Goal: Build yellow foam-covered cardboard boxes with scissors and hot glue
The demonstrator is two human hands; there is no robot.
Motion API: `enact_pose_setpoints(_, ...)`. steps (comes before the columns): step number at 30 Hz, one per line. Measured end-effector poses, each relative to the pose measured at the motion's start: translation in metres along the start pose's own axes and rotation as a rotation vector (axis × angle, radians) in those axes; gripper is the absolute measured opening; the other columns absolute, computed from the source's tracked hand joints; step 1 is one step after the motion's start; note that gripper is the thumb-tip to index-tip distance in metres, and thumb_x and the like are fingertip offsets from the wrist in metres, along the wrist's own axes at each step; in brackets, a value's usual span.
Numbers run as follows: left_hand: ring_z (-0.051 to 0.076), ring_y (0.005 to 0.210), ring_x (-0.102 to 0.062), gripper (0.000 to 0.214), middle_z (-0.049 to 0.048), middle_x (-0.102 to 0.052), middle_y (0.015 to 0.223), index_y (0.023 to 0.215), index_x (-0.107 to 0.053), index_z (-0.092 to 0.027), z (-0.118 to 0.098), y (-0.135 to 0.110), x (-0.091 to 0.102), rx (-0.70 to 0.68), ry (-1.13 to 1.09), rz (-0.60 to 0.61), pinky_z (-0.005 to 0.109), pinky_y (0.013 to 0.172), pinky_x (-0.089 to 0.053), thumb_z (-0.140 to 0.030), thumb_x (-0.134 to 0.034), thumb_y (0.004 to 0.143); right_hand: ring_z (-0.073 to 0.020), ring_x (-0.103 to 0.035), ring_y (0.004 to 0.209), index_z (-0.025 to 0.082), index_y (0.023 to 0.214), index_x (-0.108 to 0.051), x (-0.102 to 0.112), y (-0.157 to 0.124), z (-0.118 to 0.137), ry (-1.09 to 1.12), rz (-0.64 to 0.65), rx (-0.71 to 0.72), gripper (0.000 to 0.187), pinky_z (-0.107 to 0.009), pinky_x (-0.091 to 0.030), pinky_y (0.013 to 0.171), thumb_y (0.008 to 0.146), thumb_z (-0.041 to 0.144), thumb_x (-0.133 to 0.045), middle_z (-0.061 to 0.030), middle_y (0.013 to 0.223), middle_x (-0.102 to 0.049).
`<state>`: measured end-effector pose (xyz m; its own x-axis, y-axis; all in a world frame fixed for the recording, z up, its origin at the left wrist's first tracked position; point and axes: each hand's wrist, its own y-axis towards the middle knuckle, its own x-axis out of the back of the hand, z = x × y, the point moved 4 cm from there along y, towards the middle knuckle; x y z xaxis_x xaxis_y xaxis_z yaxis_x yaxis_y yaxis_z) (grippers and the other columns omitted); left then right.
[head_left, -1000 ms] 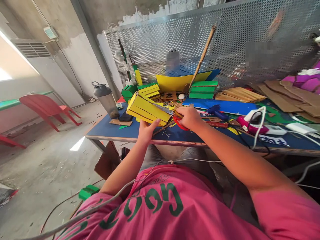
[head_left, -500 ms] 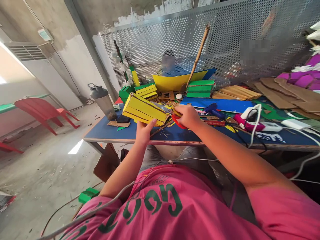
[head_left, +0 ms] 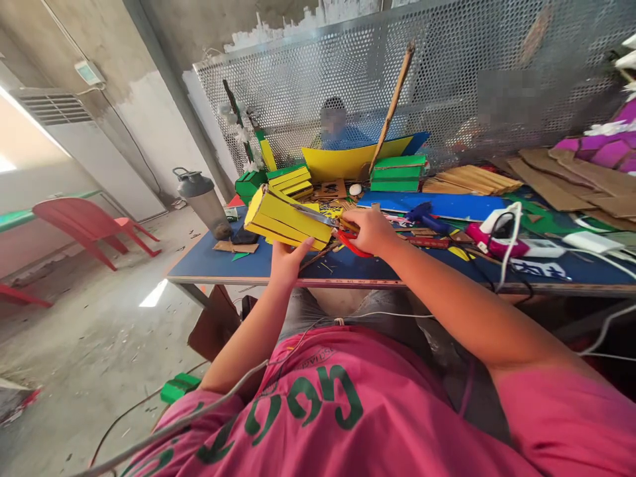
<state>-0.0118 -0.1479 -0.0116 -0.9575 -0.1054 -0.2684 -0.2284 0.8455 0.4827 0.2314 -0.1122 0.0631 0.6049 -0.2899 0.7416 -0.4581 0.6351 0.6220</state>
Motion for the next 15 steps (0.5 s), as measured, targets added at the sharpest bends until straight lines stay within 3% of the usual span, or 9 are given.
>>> enact_pose_setpoints(6,0.036,0.122,-0.087,0.081,0.0088,-0.09,0.122,0.142,-0.076,-0.026,-0.0004,-0.001,-0.003,0.013,0.004,0.046,0.052,0.114,-0.071,-0.057,-0.108,0.075,-0.0257,-0.055,0.076,0.026,0.076,-0.055,-0.0037,-0.0001,0.001,-0.051,-0.003,-0.01,0.028,-0.038,-0.025,0.071,0.09,0.04,-0.074,-0.0075,0.079,-0.069)
enact_pose_setpoints(15,0.034,0.12,-0.087,0.079,0.0089,-0.09,0.123,0.142,-0.077,-0.026,-0.0008,-0.001,-0.0024,-0.007,0.014,0.041,0.049,0.111,-0.072,-0.056,-0.107,0.077,-0.0279,-0.061,0.08,0.025,0.077,-0.059,-0.0037,0.0008,0.0035,-0.087,0.01,-0.014,0.023,-0.039,-0.025,0.071,0.094,0.035,-0.072,-0.0107,0.084,-0.075)
